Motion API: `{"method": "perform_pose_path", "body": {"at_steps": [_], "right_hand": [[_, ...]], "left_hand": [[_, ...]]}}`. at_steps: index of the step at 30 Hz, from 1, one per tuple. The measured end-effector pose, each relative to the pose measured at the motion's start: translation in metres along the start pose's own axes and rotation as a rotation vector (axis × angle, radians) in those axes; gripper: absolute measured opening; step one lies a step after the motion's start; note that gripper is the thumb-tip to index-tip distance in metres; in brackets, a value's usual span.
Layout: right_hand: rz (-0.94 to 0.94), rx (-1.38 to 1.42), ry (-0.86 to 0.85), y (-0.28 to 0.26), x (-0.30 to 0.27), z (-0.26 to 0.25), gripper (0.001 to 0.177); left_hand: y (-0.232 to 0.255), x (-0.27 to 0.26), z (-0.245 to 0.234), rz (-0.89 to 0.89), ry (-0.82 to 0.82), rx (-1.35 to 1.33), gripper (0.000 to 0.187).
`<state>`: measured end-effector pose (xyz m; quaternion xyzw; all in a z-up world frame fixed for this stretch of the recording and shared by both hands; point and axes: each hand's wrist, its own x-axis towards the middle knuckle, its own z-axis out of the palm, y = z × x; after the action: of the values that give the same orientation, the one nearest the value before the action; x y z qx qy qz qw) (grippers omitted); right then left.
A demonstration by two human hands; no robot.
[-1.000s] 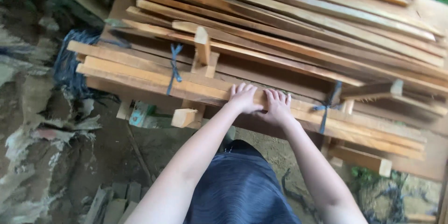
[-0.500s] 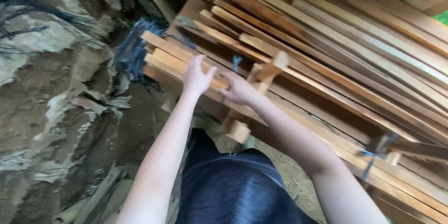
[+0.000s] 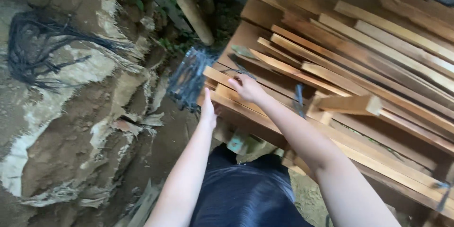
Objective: Organizing and bundling several long thin wooden strips together using plastic ties on a workbench.
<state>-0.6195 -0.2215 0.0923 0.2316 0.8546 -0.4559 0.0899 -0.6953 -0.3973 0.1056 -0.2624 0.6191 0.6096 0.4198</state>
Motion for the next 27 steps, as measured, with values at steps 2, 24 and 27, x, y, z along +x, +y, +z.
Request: {"method": "perform_pose_path", "body": {"at_steps": [2,24,27], "right_hand": [[0.062,0.132,0.053,0.007,0.027,0.015,0.061],[0.521,0.335,0.099,0.000,0.208,0.076,0.037],[0.427,0.109,0.051,0.000,0.196,0.069,0.038]], "left_hand": [[0.017,0.004,-0.002,-0.036,-0.049,-0.163,0.120],[0.035,0.193,-0.070,-0.143,-0.023,-0.318,0.054],[0.039,0.185,-0.070,-0.136,-0.027,-0.240,0.051]]}}
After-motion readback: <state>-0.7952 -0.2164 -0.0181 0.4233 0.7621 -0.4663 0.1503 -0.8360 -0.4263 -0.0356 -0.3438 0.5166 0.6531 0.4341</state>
